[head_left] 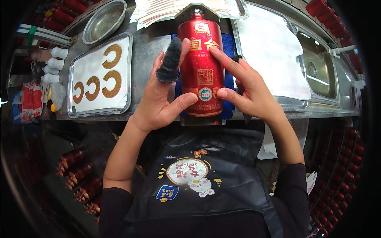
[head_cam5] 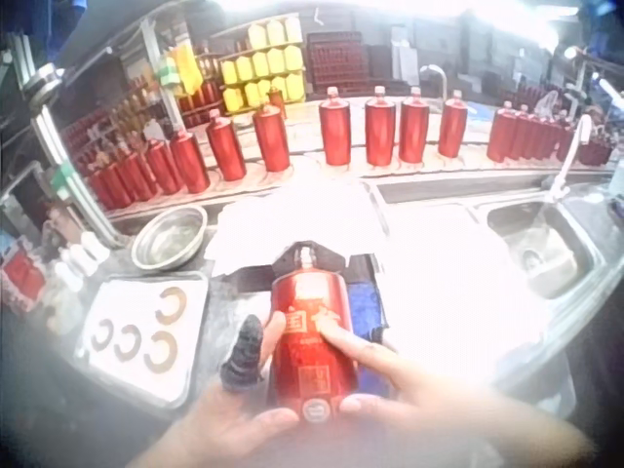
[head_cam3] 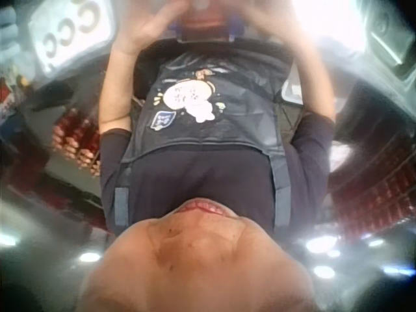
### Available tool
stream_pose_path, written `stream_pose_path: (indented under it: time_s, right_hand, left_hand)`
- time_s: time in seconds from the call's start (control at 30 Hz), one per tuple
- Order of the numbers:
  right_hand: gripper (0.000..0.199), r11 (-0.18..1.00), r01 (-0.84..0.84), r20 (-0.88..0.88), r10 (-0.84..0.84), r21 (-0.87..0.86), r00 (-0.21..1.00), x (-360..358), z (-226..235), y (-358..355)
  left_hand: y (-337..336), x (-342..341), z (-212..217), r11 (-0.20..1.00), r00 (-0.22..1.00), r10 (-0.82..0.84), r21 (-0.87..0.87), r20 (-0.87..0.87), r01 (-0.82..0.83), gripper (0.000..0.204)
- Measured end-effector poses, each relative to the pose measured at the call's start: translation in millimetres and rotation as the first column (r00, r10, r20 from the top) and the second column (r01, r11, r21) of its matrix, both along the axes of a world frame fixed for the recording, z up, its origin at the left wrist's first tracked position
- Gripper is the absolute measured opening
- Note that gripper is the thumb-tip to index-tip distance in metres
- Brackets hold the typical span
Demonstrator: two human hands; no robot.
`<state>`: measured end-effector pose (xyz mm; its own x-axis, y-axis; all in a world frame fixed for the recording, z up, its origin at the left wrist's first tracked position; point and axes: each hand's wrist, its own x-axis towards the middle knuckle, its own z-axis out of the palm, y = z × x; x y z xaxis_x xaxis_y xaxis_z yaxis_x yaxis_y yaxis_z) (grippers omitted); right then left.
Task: The person applies gold decorative stickers to the neck and body of red cylindrical bottles. They peel each sticker, position it on the bottle, smooth it with fingers, and then place the finished bottle on a nearby tray.
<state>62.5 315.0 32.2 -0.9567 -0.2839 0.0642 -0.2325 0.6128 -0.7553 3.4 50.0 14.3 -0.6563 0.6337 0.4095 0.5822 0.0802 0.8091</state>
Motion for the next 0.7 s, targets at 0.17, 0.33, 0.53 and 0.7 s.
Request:
stream_pose_path:
  time_s: [0.17, 0.33, 0.53, 0.7]
  right_hand:
    - [0.083, 1.000, -0.004, -0.053, 0.003, -0.029, 0.999, 0.2, -5.0, -2.9]
    - [0.085, 0.999, -0.019, -0.033, 0.018, -0.042, 0.999, 0.8, -5.3, -0.2]
    - [0.087, 0.997, -0.070, -0.058, 0.067, -0.046, 0.996, -6.9, -8.0, 2.5]
    - [0.087, 0.997, -0.075, -0.040, 0.074, -0.023, 0.996, -6.6, -7.6, 5.0]
  left_hand:
    - [4.2, 0.0, 3.3, 0.997, 0.998, 0.017, -0.076, -0.053, -0.021, 0.079]
    - [0.2, -1.6, 2.4, 0.996, 0.998, 0.025, -0.084, -0.052, -0.029, 0.077]
    - [2.6, 2.1, -4.7, 0.996, 0.997, 0.043, -0.082, -0.061, -0.048, 0.074]
    - [0.8, 2.1, -1.6, 0.990, 0.993, 0.044, -0.131, -0.108, -0.058, 0.075]
